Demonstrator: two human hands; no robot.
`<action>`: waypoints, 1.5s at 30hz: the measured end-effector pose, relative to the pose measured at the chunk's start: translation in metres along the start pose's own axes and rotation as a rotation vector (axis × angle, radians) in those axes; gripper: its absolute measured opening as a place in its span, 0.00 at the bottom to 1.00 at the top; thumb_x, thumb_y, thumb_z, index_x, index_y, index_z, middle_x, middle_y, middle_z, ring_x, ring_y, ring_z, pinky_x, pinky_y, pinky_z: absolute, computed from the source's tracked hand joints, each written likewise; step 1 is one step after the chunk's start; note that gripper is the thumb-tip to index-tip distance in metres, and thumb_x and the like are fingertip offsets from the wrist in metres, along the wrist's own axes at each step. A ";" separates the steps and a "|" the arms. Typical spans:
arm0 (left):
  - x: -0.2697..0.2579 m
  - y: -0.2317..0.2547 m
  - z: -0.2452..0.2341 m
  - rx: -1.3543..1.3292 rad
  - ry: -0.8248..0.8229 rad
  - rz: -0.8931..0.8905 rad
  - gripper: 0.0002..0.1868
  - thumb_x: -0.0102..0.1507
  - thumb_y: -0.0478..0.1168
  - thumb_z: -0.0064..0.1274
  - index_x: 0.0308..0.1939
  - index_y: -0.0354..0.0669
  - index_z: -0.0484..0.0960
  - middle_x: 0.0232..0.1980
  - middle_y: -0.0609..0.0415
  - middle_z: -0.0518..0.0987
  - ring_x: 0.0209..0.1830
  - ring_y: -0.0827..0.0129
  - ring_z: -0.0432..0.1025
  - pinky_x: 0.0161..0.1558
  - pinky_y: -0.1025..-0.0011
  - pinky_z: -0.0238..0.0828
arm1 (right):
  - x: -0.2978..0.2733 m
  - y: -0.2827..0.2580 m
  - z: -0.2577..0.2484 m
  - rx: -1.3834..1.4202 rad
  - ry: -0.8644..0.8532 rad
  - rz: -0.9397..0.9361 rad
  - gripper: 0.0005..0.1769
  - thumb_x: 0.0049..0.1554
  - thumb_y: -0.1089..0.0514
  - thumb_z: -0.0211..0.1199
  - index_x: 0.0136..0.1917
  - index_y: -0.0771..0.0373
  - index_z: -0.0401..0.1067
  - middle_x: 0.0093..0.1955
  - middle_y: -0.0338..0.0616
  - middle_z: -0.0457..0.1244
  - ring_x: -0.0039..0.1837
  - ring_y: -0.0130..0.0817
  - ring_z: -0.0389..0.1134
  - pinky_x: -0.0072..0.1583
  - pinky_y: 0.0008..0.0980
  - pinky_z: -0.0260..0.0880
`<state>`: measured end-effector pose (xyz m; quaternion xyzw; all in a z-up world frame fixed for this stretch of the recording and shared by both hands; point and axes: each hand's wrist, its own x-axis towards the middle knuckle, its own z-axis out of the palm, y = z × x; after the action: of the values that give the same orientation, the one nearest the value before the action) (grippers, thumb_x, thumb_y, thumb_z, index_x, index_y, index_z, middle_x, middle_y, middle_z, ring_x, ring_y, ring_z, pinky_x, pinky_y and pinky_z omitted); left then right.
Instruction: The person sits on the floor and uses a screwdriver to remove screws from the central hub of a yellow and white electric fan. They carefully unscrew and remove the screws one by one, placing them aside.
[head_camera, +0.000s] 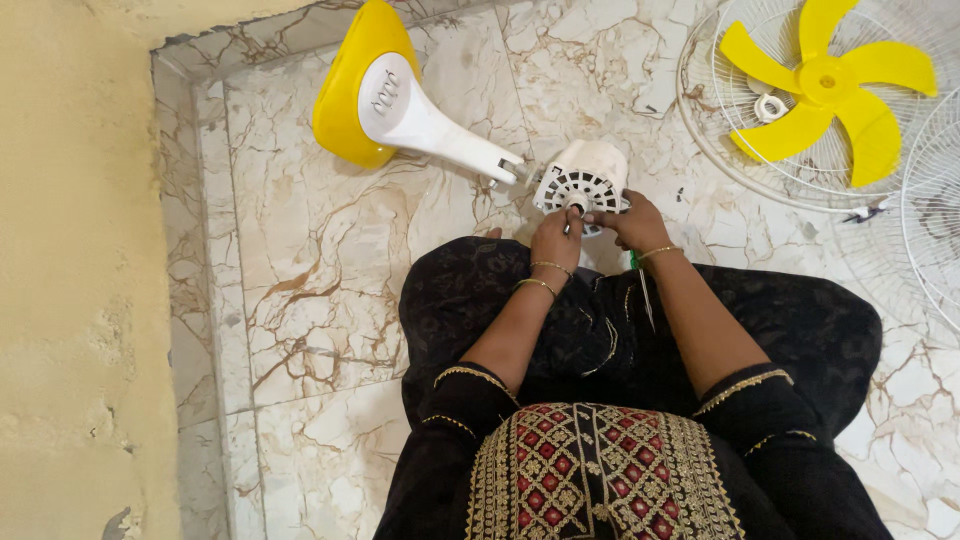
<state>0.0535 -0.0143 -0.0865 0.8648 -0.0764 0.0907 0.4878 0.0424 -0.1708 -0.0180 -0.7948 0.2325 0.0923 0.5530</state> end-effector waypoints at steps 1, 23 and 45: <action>0.000 0.000 0.000 0.026 -0.014 -0.025 0.21 0.70 0.51 0.43 0.37 0.37 0.82 0.42 0.36 0.80 0.43 0.39 0.74 0.46 0.48 0.70 | 0.002 0.006 -0.001 0.066 -0.026 -0.017 0.56 0.41 0.49 0.80 0.74 0.75 0.60 0.39 0.46 0.67 0.30 0.27 0.58 0.31 0.28 0.58; -0.004 0.021 -0.012 -0.037 0.084 -0.075 0.17 0.68 0.46 0.50 0.41 0.32 0.85 0.71 0.29 0.60 0.52 0.36 0.74 0.58 0.54 0.71 | 0.016 -0.108 0.014 -0.962 0.020 -0.157 0.42 0.46 0.26 0.69 0.64 0.53 0.76 0.56 0.49 0.71 0.57 0.49 0.72 0.55 0.46 0.73; 0.006 0.025 -0.026 -0.017 0.017 -0.024 0.17 0.66 0.45 0.49 0.44 0.33 0.86 0.69 0.39 0.66 0.48 0.43 0.76 0.52 0.54 0.73 | -0.024 -0.058 -0.050 0.335 0.347 -0.521 0.09 0.64 0.57 0.69 0.51 0.65 0.75 0.39 0.37 0.65 0.30 0.20 0.57 0.33 0.23 0.56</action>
<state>0.0518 -0.0053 -0.0514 0.8606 -0.0627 0.0918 0.4970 0.0432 -0.1944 0.0592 -0.7296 0.1242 -0.2275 0.6329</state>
